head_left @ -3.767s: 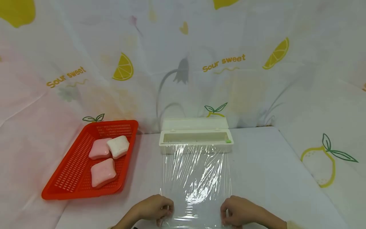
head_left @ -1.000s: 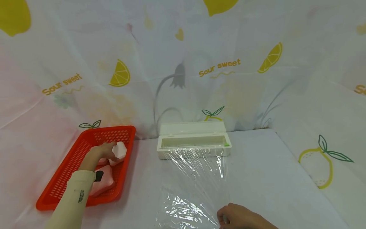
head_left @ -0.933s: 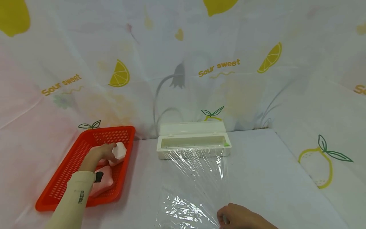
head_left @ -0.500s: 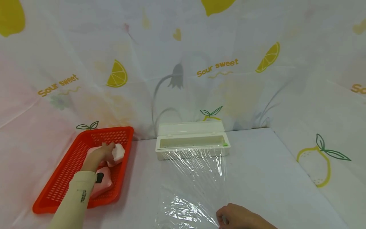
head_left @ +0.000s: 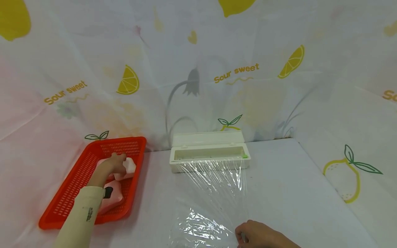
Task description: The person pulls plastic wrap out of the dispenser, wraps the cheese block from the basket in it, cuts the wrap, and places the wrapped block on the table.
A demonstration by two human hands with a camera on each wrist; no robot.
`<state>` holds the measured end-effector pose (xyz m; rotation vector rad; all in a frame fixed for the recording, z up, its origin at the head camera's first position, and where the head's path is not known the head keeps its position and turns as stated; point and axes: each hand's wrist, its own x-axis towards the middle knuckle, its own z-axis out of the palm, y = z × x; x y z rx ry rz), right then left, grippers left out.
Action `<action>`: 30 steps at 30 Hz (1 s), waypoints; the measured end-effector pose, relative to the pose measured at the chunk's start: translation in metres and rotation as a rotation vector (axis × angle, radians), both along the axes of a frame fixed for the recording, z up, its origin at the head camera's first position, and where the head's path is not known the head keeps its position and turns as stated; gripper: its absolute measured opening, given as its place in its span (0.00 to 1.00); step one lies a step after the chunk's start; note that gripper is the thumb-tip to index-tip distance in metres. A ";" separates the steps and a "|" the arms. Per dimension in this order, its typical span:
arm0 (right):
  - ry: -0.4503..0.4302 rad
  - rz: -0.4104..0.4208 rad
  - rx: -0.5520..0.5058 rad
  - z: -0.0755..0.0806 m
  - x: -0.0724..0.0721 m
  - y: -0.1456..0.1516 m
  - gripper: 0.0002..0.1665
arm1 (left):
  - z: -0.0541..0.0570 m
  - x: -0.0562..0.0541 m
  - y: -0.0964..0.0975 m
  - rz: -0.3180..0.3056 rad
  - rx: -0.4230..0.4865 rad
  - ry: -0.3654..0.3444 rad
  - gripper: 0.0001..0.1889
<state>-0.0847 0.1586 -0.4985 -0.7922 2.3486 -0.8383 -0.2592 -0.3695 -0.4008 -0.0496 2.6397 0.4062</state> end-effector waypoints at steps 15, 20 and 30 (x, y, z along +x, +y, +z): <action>0.029 0.011 0.017 0.001 0.001 -0.001 0.08 | 0.038 0.045 0.013 -0.067 -0.143 0.268 0.38; 0.050 0.020 0.029 -0.001 0.001 -0.001 0.10 | 0.046 0.066 0.021 -0.049 -0.117 0.343 0.41; 0.095 0.027 0.057 -0.003 0.000 -0.001 0.11 | 0.057 0.093 0.041 -0.067 -0.093 0.516 0.43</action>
